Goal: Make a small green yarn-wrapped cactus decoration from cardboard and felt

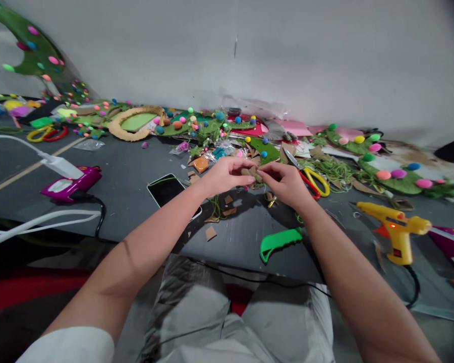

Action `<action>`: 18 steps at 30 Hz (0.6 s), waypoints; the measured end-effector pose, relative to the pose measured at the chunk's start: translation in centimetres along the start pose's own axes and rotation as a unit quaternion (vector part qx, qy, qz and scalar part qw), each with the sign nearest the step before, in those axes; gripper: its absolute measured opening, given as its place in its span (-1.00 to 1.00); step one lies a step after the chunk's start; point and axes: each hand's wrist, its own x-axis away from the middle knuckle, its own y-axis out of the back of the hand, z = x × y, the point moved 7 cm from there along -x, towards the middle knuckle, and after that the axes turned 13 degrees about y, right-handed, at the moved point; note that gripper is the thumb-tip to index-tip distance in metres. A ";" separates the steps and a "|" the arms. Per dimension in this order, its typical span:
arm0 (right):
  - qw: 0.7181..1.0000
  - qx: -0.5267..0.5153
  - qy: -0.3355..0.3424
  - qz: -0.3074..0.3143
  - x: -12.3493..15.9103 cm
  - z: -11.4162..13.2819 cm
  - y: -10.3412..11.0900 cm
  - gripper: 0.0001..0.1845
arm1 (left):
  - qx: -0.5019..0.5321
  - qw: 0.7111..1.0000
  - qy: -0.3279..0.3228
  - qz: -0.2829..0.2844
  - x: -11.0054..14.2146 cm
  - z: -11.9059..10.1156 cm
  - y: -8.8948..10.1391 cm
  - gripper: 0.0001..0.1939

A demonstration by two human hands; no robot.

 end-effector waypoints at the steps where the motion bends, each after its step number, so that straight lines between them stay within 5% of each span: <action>1: 1.000 -0.009 -0.001 -0.002 0.0 -0.1 -0.3 -0.76 | 0.013 1.000 -0.002 -0.019 -0.1 0.1 0.3 -0.57; 9: 1.000 -0.008 0.020 0.021 0.3 0.2 -2.4 -0.78 | 0.090 0.988 0.011 -0.129 -0.5 0.9 2.0 -0.57; 18: 0.983 0.134 0.097 0.085 0.5 2.6 -2.0 -0.78 | -0.100 0.979 0.013 -0.179 0.3 -0.5 1.9 -0.68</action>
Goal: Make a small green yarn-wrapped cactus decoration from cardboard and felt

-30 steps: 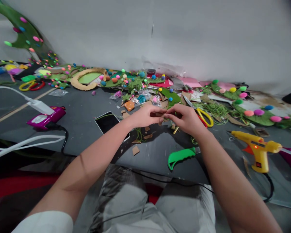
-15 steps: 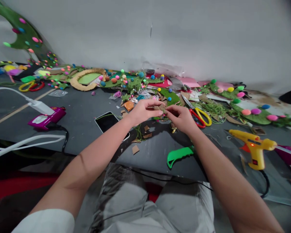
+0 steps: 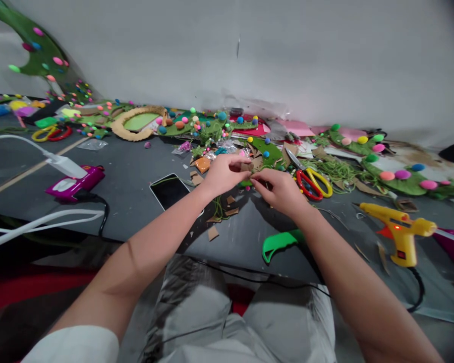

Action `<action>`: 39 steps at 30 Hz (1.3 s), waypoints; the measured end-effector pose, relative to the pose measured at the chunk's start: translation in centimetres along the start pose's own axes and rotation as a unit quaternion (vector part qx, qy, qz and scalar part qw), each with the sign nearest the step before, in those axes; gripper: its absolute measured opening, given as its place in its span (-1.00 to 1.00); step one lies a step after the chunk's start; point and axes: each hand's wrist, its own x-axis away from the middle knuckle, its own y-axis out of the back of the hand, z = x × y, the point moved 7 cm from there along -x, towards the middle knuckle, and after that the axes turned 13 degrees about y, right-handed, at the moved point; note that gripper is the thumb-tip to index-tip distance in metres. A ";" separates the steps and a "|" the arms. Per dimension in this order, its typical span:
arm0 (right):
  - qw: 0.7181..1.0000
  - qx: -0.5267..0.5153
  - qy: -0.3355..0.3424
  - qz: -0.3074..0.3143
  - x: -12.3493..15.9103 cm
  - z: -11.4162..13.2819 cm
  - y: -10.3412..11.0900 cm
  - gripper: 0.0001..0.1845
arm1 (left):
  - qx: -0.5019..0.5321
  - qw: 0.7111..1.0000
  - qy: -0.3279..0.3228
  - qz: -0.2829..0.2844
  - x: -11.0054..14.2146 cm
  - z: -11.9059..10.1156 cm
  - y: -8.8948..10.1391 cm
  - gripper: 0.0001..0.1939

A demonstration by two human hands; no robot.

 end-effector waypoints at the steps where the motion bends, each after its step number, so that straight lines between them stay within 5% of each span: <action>1: 1.000 0.009 0.004 0.002 0.0 0.1 0.2 -0.78 | -0.011 1.000 0.000 0.008 0.1 -0.1 -0.2 -0.69; 9: 0.999 0.029 0.017 -0.039 0.2 -0.8 1.8 -0.80 | 0.051 0.989 0.054 0.125 0.2 0.9 -1.9 -0.68; 18: 0.990 -0.067 -0.059 -0.110 0.4 -2.5 2.5 -0.79 | 0.227 0.944 0.138 0.194 0.7 1.2 -2.5 -0.63; 28: 0.984 -0.137 -0.077 -0.084 0.3 -2.4 -0.6 -0.78 | 0.274 0.952 0.099 0.093 -0.2 1.5 -1.1 -0.61; 34: 0.995 -0.080 -0.034 -0.039 0.3 -1.7 -0.9 -0.80 | 0.099 0.995 0.028 -0.006 -0.4 1.1 -0.1 -0.70; 39: 1.000 -0.022 0.001 0.008 0.3 -1.1 -0.6 -0.82 | -0.050 0.998 -0.040 -0.018 0.2 0.3 -0.8 -0.74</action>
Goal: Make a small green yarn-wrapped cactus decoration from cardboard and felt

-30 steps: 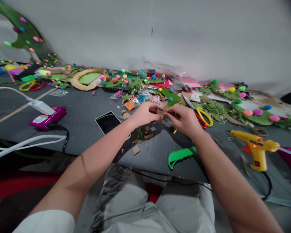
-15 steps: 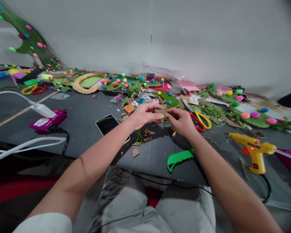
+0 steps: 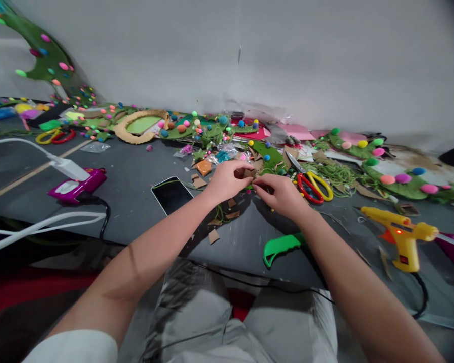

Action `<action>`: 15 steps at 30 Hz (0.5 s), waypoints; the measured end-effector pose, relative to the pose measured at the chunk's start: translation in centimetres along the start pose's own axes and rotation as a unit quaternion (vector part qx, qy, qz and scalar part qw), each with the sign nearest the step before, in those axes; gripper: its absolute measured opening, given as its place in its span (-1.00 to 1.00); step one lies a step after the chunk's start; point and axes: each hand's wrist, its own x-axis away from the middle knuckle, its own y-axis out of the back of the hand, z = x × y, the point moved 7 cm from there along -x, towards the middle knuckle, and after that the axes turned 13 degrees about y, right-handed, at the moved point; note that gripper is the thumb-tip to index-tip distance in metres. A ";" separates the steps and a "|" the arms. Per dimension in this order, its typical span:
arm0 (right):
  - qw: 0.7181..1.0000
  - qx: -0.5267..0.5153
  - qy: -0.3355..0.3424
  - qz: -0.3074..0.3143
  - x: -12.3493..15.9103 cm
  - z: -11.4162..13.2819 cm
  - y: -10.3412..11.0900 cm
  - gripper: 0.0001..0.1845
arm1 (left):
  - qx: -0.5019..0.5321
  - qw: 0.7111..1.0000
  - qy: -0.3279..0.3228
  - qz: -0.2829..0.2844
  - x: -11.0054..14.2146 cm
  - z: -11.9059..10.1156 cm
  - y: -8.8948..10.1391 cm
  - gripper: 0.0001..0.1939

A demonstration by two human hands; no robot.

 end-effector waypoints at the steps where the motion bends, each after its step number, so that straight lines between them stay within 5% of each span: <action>1: 1.000 0.008 0.003 0.001 0.0 0.1 0.2 -0.83 | -0.003 1.000 -0.003 0.013 0.1 -0.1 -0.3 -0.75; 8: 0.999 0.025 0.015 -0.036 0.1 -0.1 1.8 -0.85 | 0.076 0.986 0.074 0.132 0.3 0.3 -1.4 -0.72; 15: 0.993 -0.053 -0.055 -0.085 0.3 -1.4 2.5 -0.79 | 0.171 0.958 0.117 0.200 0.3 0.8 -1.6 -0.68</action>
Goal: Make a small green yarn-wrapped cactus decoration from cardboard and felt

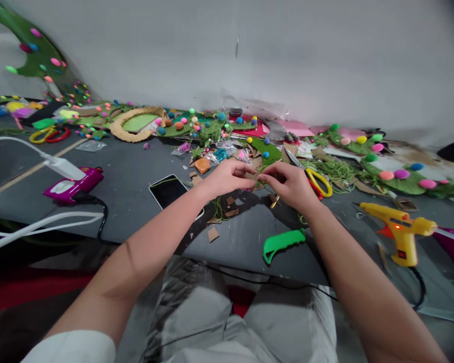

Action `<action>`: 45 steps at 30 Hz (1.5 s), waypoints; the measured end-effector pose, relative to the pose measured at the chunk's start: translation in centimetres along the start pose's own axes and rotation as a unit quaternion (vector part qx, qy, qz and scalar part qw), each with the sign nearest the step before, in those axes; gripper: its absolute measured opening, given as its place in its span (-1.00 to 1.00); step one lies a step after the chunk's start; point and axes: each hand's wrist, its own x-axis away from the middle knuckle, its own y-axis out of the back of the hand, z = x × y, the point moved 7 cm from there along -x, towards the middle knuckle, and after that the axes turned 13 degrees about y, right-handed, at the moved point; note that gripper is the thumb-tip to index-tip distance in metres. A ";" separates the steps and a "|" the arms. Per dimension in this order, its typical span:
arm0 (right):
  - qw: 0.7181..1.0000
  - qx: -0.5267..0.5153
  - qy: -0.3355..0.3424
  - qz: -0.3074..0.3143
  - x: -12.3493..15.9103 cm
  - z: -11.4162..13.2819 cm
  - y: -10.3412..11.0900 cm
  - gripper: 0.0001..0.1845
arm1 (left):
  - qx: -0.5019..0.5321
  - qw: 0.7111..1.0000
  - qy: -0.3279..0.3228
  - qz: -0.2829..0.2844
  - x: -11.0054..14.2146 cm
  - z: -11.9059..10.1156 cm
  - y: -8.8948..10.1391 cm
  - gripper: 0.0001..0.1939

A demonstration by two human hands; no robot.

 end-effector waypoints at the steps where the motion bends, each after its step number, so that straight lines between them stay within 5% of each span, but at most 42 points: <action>1: 1.000 -0.018 -0.008 -0.005 0.0 -0.1 0.0 -0.77 | 0.013 1.000 0.006 0.015 0.0 0.1 -0.1 -0.68; 8: 0.996 -0.060 -0.048 -0.042 0.0 -1.2 0.1 -0.74 | 0.110 0.992 0.019 0.053 0.5 -0.3 -0.7 -0.65; 15: 0.999 -0.047 -0.025 0.005 0.2 -0.7 -2.0 -0.75 | 0.140 0.987 -0.013 -0.072 -0.1 0.1 1.3 -0.64; 21: 0.995 0.040 0.047 0.073 0.3 0.7 -3.1 -0.79 | -0.033 0.980 -0.079 -0.180 0.3 -0.9 2.1 -0.72; 27: 0.986 0.110 0.069 0.107 0.4 1.3 -3.1 -0.80 | -0.202 0.948 -0.119 -0.217 1.0 -1.7 1.3 -0.74; 33: 0.984 0.129 0.082 0.090 0.2 1.6 -2.0 -0.81 | -0.211 0.955 -0.116 -0.173 0.6 -1.1 0.5 -0.79; 45: 0.998 0.061 0.022 -0.021 -0.1 0.4 0.6 -0.78 | 0.007 1.000 -0.003 -0.008 0.0 0.0 0.1 -0.68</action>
